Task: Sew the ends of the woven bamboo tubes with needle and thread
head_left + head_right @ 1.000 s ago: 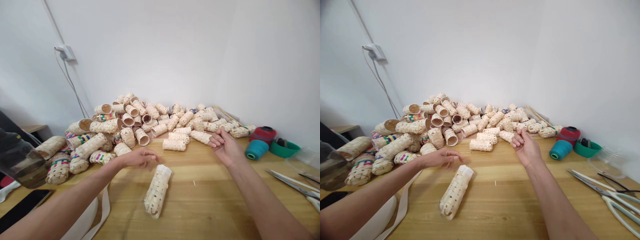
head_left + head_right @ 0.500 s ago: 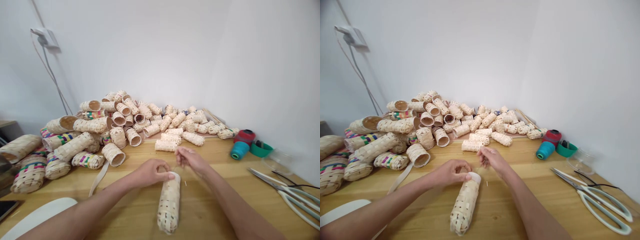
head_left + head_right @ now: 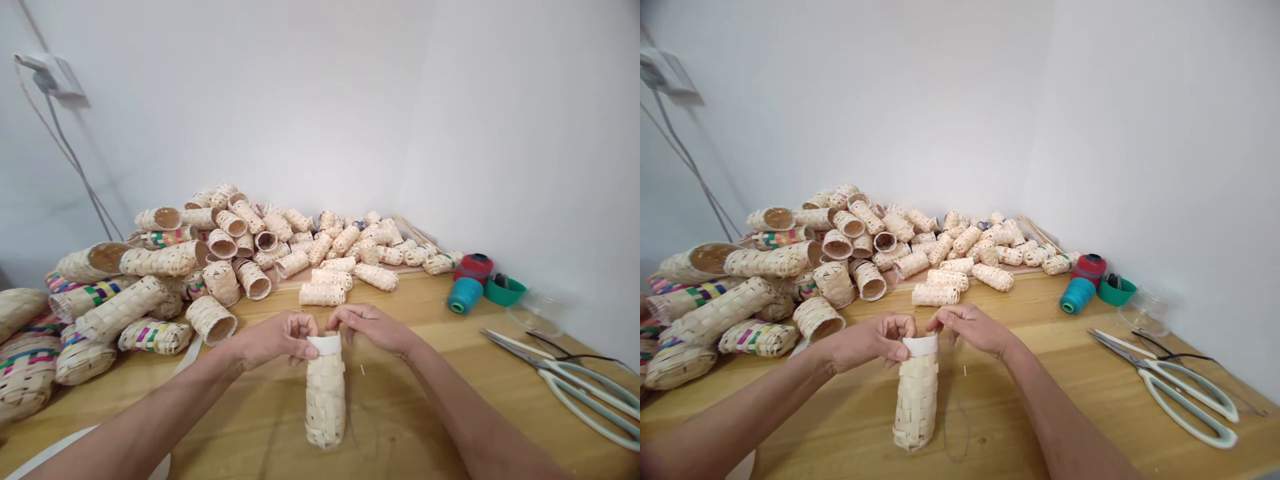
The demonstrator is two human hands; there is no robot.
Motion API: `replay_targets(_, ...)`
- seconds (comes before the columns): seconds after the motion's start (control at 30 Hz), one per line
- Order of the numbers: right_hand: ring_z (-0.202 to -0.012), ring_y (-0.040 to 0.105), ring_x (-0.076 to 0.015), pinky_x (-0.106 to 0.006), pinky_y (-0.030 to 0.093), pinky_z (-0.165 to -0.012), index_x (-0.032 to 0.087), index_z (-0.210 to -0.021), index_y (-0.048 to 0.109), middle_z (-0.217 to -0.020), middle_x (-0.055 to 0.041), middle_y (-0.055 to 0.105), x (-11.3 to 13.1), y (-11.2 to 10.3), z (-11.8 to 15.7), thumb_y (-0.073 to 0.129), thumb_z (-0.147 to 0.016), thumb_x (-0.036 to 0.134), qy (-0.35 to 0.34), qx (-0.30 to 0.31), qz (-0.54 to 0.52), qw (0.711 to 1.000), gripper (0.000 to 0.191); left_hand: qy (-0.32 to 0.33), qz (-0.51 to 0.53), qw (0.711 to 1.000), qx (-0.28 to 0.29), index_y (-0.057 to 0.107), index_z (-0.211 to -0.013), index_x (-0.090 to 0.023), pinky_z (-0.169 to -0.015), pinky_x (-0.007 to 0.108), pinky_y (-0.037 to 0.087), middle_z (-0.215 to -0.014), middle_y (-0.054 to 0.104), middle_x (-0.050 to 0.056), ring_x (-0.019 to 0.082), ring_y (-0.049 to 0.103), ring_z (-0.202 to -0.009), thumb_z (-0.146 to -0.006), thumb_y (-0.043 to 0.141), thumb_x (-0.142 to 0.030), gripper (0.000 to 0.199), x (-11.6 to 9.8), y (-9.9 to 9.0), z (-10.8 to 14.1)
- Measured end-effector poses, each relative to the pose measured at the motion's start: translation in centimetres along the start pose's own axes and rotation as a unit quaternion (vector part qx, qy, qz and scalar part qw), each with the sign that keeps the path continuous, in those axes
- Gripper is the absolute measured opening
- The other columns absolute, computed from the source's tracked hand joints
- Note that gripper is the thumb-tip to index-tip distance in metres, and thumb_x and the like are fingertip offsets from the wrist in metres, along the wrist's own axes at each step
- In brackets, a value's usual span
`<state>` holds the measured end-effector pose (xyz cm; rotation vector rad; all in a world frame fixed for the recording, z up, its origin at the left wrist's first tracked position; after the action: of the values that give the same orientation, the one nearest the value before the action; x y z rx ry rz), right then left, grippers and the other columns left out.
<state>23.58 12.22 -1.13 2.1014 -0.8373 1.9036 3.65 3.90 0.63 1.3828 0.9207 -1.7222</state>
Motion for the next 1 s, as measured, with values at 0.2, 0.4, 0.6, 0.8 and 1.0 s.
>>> replay_targets(0.2, -0.102, 0.054, -0.0189, -0.033, 0.043, -0.089, 0.024, -0.110, 0.067, -0.111, -0.0052, 0.060, 2.3, 0.4, 0.3, 0.046, -0.094, 0.054, -0.118, 0.022, 0.136, 0.983, 0.040, 0.032, -0.008, 0.999, 0.018, 0.054, -0.071, -0.015, -0.056, 0.021, 0.032, -0.067, 0.054, -0.003, 0.009, 0.044, -0.060, -0.063, 0.082, -0.037, 0.036, -1.0, -1.2, 0.9)
replay_targets(0.4, -0.080, 0.052, -0.0167, -0.030, 0.040, -0.076, 0.020, -0.076, 0.063, -0.082, -0.0022, 0.057, 2.6, 1.7, 0.0, 0.046, -0.093, 0.054, -0.132, -0.031, 0.215, 0.967, 0.043, 0.063, -0.118, 0.990, -0.036, 0.063, -0.095, -0.016, -0.053, 0.021, 0.025, -0.063, 0.045, -0.006, 0.009, 0.034, -0.058, -0.073, 0.074, -0.037, 0.032, -2.1, -0.5, 1.7)
replay_targets(0.6, -0.068, 0.057, -0.0153, -0.026, 0.045, -0.064, 0.020, -0.087, 0.064, -0.076, -0.0020, 0.061, 1.7, 1.7, -0.5, 0.038, -0.095, 0.053, -0.045, -0.103, 0.229, 0.967, 0.043, 0.045, -0.105, 0.988, -0.100, 0.061, -0.080, -0.015, -0.050, 0.022, 0.020, -0.059, 0.042, -0.006, 0.008, 0.030, -0.053, -0.076, 0.067, -0.051, 0.037, -1.1, 0.3, 1.4)
replay_targets(0.8, -0.065, 0.056, -0.0221, -0.034, 0.042, -0.063, 0.020, -0.058, 0.058, -0.062, -0.0049, 0.057, 0.8, -2.8, 1.1, 0.060, -0.085, 0.040, 0.146, -0.225, 0.341, 0.901, 0.033, 0.064, -0.037, 0.991, -0.114, 0.059, -0.069, -0.014, -0.053, 0.023, 0.024, -0.058, 0.045, -0.004, 0.009, 0.034, -0.055, -0.074, 0.069, -0.051, 0.039, 0.1, -0.6, 1.6)
replay_targets(1.0, -0.079, 0.059, -0.0326, -0.040, 0.040, -0.065, 0.022, -0.056, 0.057, -0.066, -0.0114, 0.061, 1.2, -7.3, 3.3, 0.060, -0.080, 0.056, 0.248, -0.333, 0.375, 0.829, 0.042, 0.073, 0.031, 0.987, -0.140, 0.059, -0.065, -0.013, -0.051, 0.023, 0.022, -0.055, 0.045, -0.005, 0.008, 0.032, -0.052, -0.072, 0.073, -0.046, 0.037, 0.8, -0.9, 1.2)
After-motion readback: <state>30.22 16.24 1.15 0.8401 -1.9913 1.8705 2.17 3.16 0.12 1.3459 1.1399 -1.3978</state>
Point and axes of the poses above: each hand's wrist, its own z-axis away from the middle knuckle, its own y-axis out of the palm, x = y × z, the point moved 1 cm from there along -z, towards the middle knuckle
